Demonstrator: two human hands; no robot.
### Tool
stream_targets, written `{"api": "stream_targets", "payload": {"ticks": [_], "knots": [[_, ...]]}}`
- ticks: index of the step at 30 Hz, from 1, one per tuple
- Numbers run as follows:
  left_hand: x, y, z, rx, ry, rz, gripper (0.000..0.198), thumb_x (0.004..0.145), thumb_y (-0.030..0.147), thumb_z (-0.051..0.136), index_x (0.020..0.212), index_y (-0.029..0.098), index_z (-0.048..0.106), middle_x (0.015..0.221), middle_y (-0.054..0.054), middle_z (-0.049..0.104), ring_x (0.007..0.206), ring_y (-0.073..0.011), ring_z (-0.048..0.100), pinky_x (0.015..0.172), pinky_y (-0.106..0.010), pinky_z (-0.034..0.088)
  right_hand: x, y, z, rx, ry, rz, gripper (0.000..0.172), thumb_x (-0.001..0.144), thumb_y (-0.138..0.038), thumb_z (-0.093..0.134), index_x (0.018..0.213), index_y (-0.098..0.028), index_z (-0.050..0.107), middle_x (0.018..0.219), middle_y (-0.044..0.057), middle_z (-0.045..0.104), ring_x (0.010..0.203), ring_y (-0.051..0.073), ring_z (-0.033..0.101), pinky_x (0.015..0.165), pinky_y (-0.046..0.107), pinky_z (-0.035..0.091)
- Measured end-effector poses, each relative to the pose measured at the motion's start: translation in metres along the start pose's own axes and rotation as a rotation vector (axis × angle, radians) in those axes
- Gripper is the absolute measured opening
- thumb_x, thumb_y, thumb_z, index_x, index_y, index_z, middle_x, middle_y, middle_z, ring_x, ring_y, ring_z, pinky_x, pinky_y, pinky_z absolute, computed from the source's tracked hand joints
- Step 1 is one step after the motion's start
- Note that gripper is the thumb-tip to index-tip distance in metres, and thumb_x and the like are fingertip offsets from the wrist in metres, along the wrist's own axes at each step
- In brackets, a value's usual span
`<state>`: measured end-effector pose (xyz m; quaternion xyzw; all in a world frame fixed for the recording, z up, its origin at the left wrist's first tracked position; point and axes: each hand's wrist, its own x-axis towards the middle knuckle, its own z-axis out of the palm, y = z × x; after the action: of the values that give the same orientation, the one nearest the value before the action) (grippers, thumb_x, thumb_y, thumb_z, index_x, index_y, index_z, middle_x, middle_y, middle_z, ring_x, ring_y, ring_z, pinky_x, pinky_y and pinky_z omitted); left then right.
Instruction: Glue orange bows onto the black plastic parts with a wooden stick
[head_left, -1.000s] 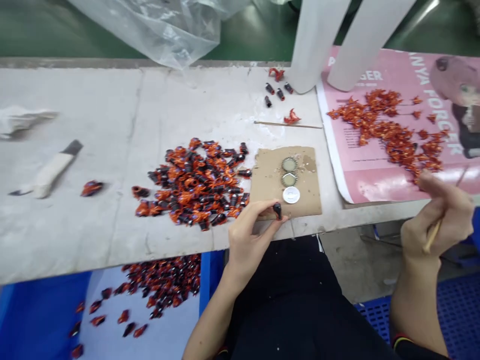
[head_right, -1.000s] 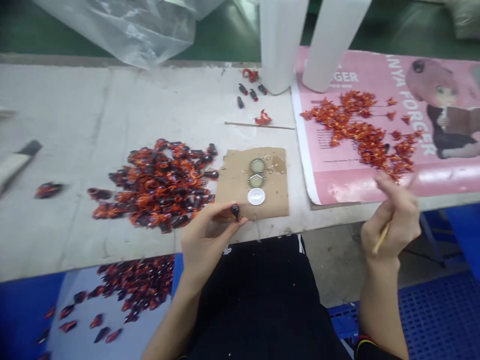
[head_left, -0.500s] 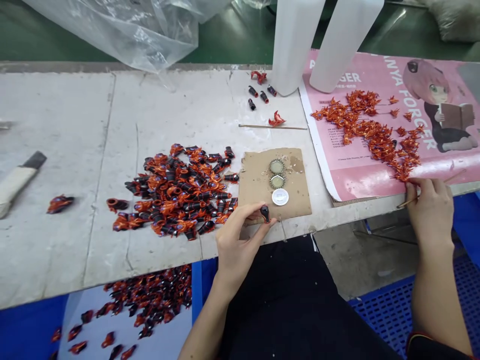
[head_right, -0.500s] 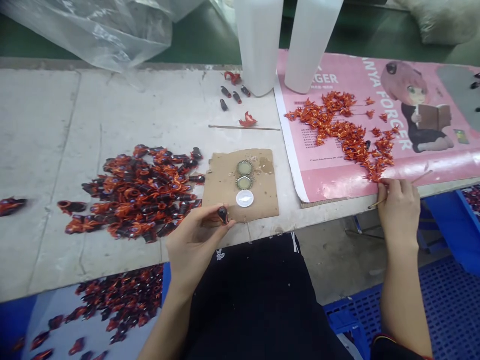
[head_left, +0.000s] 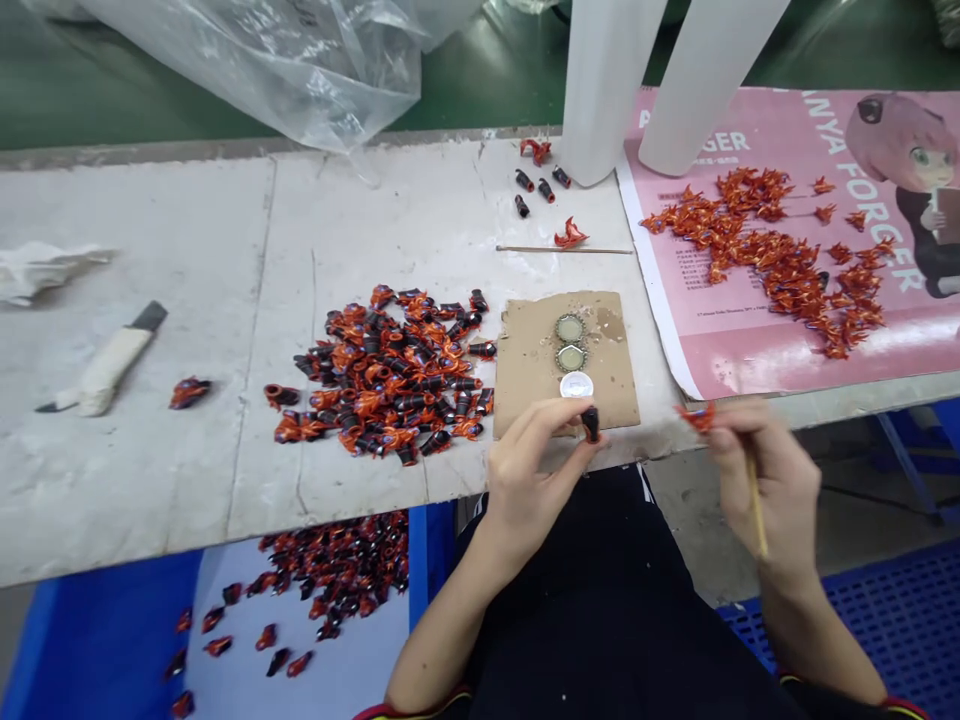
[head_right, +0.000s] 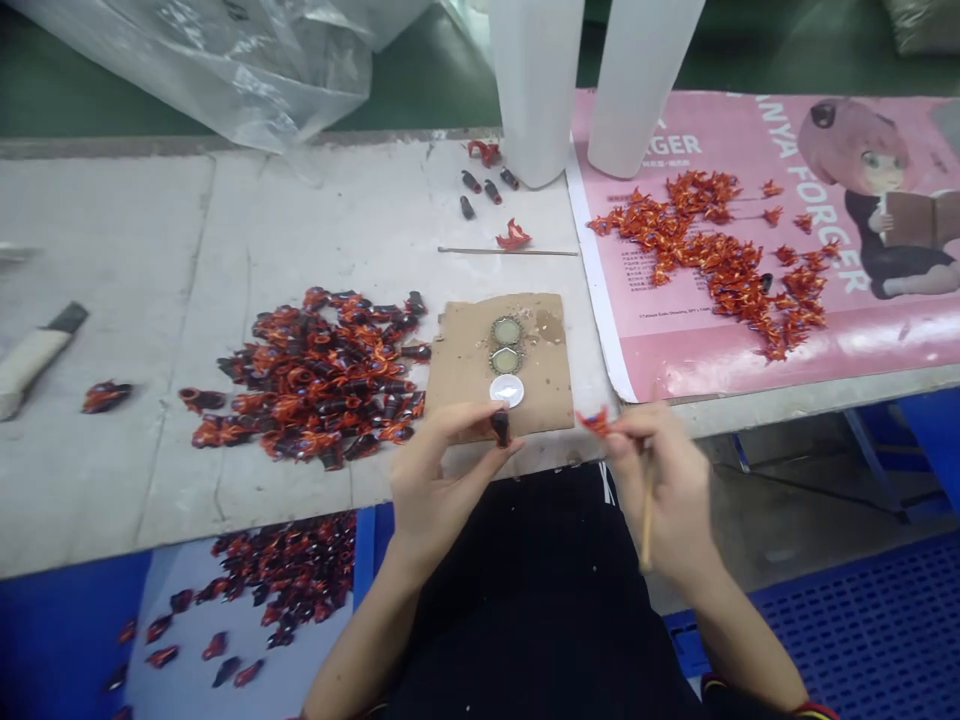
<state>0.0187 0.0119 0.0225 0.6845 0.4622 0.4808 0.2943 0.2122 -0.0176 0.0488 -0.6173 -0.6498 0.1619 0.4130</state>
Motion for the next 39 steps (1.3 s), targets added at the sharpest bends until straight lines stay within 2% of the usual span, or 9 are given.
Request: {"api": "stream_targets", "payload": {"ticks": [4,8,13,18,22,25,29,32,39], "knots": [[0.002,0.001,0.002,0.064,-0.013,0.115,0.022,0.086,0.014,0.067,0.107,0.018,0.064,0.097,-0.004,0.074,0.085,-0.0128,0.071,0.078,-0.022,0.058,-0.006,-0.017,0.039,0.318,-0.145,0.005,0.011,0.094,-0.018,0.051,0.084,-0.021,0.055,0.076,-0.003,0.056,0.067,0.008,0.054,0.060,0.019,0.044],[-0.001,-0.002,0.004,0.152,0.027,0.182,0.023,0.087,0.013,0.065,0.109,0.018,0.063,0.093,-0.004,0.074,0.081,-0.0136,0.071,0.073,-0.023,0.058,-0.011,-0.015,0.054,0.425,-0.173,0.051,0.011,0.095,-0.017,0.050,0.085,-0.022,0.054,0.078,-0.003,0.055,0.068,0.007,0.055,0.060,0.017,0.047],[-0.002,-0.001,0.006,0.119,0.042,0.251,0.025,0.087,0.006,0.062,0.111,0.014,0.062,0.098,-0.007,0.073,0.092,-0.0124,0.071,0.083,-0.019,0.058,-0.012,-0.012,0.057,0.408,-0.109,0.041,0.012,0.096,-0.018,0.050,0.085,-0.022,0.053,0.076,-0.004,0.052,0.067,0.006,0.052,0.058,0.017,0.046],[-0.002,0.006,0.002,-0.050,-0.053,0.204,0.030,0.086,0.003,0.060,0.115,0.012,0.060,0.108,-0.010,0.071,0.105,-0.0129,0.069,0.094,-0.020,0.057,-0.012,-0.009,0.057,0.316,-0.039,-0.009,0.012,0.096,-0.016,0.049,0.085,-0.021,0.052,0.075,-0.003,0.051,0.066,0.007,0.050,0.057,0.020,0.043],[-0.002,0.008,0.005,-0.124,0.006,0.182,0.022,0.084,0.013,0.070,0.105,0.014,0.064,0.100,-0.006,0.071,0.095,-0.0115,0.071,0.087,-0.018,0.059,-0.013,-0.007,0.058,0.298,-0.035,-0.062,0.011,0.095,-0.016,0.050,0.086,-0.021,0.052,0.075,-0.004,0.051,0.066,0.007,0.049,0.057,0.021,0.042],[-0.002,0.007,0.008,-0.119,0.043,0.177,0.016,0.083,0.013,0.071,0.098,0.016,0.065,0.094,-0.003,0.071,0.089,-0.0099,0.071,0.081,-0.017,0.059,-0.013,-0.007,0.059,0.283,-0.046,-0.083,0.010,0.094,-0.014,0.050,0.088,-0.022,0.053,0.075,-0.004,0.052,0.065,0.007,0.049,0.057,0.021,0.041],[-0.002,0.006,0.010,-0.123,0.079,0.168,0.026,0.082,0.013,0.072,0.106,0.016,0.064,0.091,-0.002,0.069,0.085,-0.0087,0.070,0.079,-0.016,0.059,-0.012,-0.006,0.058,0.266,-0.074,-0.119,0.011,0.094,-0.012,0.050,0.093,-0.022,0.054,0.078,-0.003,0.055,0.068,0.009,0.052,0.059,0.022,0.042],[-0.002,0.005,0.007,-0.103,0.059,0.135,0.035,0.081,0.013,0.073,0.114,0.016,0.062,0.094,-0.002,0.070,0.085,-0.0087,0.069,0.080,-0.016,0.059,-0.012,-0.005,0.059,0.250,-0.076,-0.150,0.011,0.093,-0.013,0.051,0.096,-0.022,0.055,0.081,-0.001,0.058,0.071,0.010,0.054,0.059,0.024,0.043],[-0.001,0.005,0.003,-0.055,0.015,0.131,0.022,0.083,0.014,0.071,0.104,0.017,0.066,0.093,-0.002,0.072,0.088,-0.0099,0.071,0.082,-0.016,0.059,-0.012,-0.005,0.059,0.212,-0.084,-0.180,0.011,0.092,-0.012,0.053,0.091,-0.023,0.055,0.075,-0.002,0.057,0.067,0.012,0.053,0.056,0.025,0.041]]}}
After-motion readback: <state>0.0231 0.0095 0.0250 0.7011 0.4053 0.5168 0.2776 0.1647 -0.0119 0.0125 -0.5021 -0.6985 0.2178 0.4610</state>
